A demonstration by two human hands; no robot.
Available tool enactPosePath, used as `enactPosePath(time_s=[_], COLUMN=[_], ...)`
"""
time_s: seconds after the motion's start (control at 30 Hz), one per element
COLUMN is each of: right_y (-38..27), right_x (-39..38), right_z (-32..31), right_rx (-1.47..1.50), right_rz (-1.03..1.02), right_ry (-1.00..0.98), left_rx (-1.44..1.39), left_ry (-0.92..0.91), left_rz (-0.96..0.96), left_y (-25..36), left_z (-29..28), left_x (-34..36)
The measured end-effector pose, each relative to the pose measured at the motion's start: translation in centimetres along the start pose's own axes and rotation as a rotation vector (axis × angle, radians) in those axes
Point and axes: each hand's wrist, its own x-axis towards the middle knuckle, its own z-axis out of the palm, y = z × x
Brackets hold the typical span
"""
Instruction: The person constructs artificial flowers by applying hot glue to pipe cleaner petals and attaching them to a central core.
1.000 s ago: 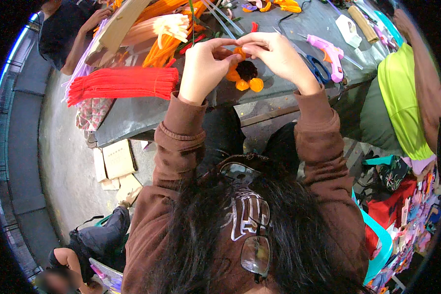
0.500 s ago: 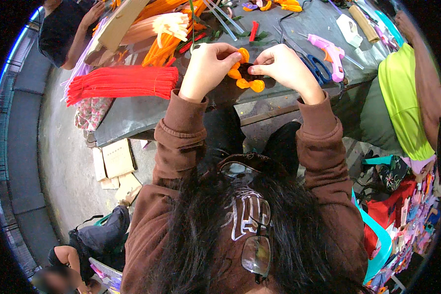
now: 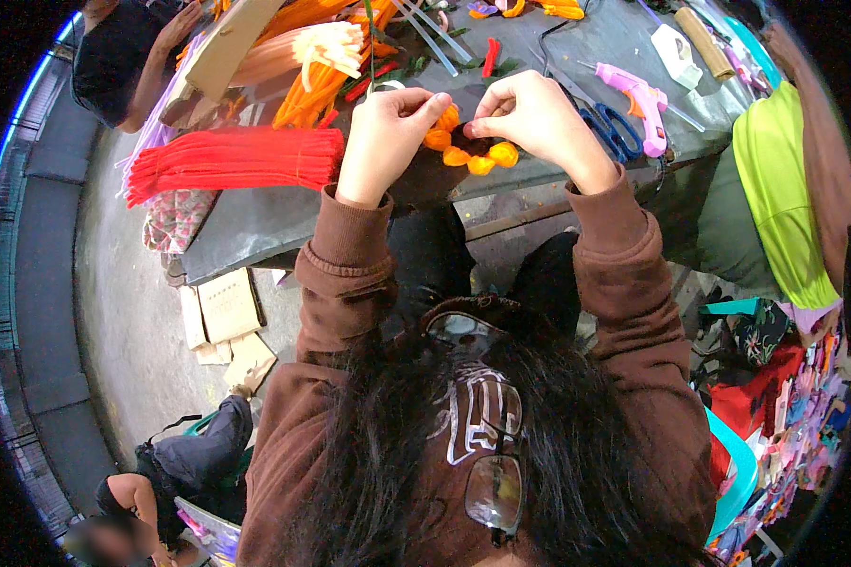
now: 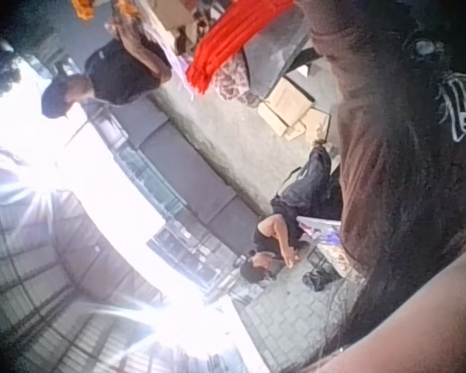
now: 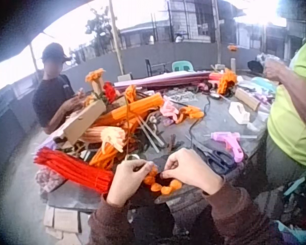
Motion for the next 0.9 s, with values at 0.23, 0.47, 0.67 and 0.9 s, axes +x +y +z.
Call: enactPosePath(time_s=[0.23,0.47,0.67,0.9], right_y=[0.7,0.0,0.3,0.0], right_x=[0.8,1.4,1.9,0.6], right_z=[0.1,-0.3,-0.2,-0.3], right_rx=[-0.055,-0.161,-0.211,-0.164], right_rz=[0.006,0.030,0.019,-0.016], right_ry=[-0.017,-0.097,-0.100,-0.121], left_rx=[0.023,0.032,-0.004,-0.009], left_ry=[0.002,-0.007,-0.039,-0.115], left_rz=[0.040,0.008,-0.063,-0.008], left_y=[0.4,0.4,-0.1,0.0], left_z=[0.0,0.1,0.2,0.0], left_x=[-0.6,-0.8,0.2,-0.2])
